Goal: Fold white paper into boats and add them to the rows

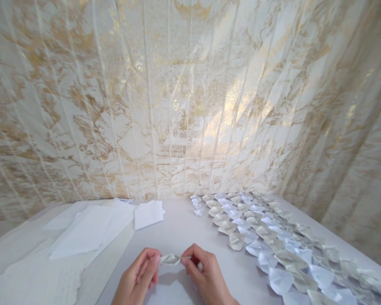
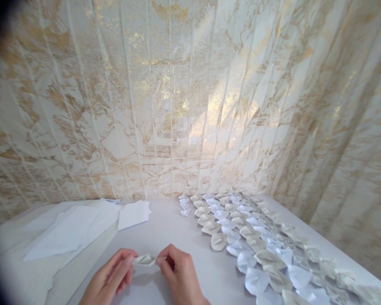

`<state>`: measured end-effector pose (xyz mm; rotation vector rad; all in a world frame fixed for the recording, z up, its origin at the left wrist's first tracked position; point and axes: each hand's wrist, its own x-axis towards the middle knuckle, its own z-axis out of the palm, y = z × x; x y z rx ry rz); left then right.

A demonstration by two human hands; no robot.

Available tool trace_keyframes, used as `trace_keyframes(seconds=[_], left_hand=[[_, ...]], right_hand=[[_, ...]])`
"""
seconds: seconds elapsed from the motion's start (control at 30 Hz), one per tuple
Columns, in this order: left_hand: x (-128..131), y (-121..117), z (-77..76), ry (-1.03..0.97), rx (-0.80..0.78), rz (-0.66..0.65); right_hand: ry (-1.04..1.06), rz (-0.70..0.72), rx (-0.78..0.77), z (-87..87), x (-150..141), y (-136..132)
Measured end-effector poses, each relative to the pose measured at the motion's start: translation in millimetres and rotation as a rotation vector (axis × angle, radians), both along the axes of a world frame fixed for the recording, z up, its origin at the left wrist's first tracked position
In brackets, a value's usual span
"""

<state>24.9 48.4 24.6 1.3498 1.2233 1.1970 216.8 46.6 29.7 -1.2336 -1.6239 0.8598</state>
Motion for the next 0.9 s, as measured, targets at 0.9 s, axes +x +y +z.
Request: trace_keyframes(seconds=[0.9], left_hand=[[5.8,-7.6,-10.6,0.979,0.218,-0.174]], right_hand=[[-0.627,-0.062,0.334,-32.1,-6.6,-5.1]])
